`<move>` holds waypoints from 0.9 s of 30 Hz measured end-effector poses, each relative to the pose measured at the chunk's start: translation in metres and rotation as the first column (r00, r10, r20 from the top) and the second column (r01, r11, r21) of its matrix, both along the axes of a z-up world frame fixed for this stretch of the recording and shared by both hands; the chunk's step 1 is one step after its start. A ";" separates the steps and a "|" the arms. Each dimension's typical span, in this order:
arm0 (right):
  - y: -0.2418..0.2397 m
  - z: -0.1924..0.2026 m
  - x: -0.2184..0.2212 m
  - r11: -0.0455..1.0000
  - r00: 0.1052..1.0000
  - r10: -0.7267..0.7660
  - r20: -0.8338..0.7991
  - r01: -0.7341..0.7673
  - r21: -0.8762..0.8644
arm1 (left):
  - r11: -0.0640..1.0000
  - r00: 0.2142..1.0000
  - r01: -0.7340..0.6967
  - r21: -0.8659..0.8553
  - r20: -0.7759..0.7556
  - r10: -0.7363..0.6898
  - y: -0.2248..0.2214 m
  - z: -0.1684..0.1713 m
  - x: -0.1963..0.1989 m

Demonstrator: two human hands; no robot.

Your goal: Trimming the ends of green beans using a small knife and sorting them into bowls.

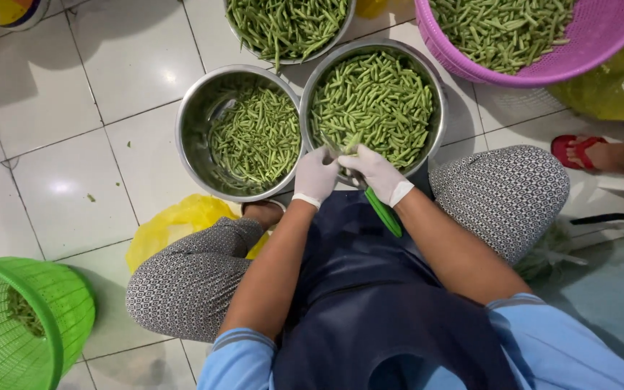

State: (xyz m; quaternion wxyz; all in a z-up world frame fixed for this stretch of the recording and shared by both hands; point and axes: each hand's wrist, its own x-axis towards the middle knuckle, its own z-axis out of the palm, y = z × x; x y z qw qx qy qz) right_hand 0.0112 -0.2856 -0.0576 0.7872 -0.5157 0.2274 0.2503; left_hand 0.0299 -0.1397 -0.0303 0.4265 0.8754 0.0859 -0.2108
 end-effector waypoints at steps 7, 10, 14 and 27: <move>-0.009 -0.035 0.005 0.982 0.997 0.058 -0.043 -0.065 -0.177 | 0.989 0.989 0.129 0.078 -0.081 -0.122 0.009 -0.023 -0.001; -0.024 -0.056 0.014 0.986 0.988 -0.102 -0.115 0.085 -0.147 | 0.988 0.986 0.118 0.095 -0.129 -0.105 0.025 -0.033 0.008; -0.030 -0.032 0.022 0.974 0.944 -0.224 -0.241 0.214 -0.070 | 0.979 0.976 -0.202 0.026 0.085 0.200 0.061 -0.044 0.026; -0.079 0.146 0.074 0.474 0.491 0.816 0.306 -0.265 -0.840 | 0.846 0.790 0.497 0.193 -0.503 -0.349 0.029 -0.087 -0.090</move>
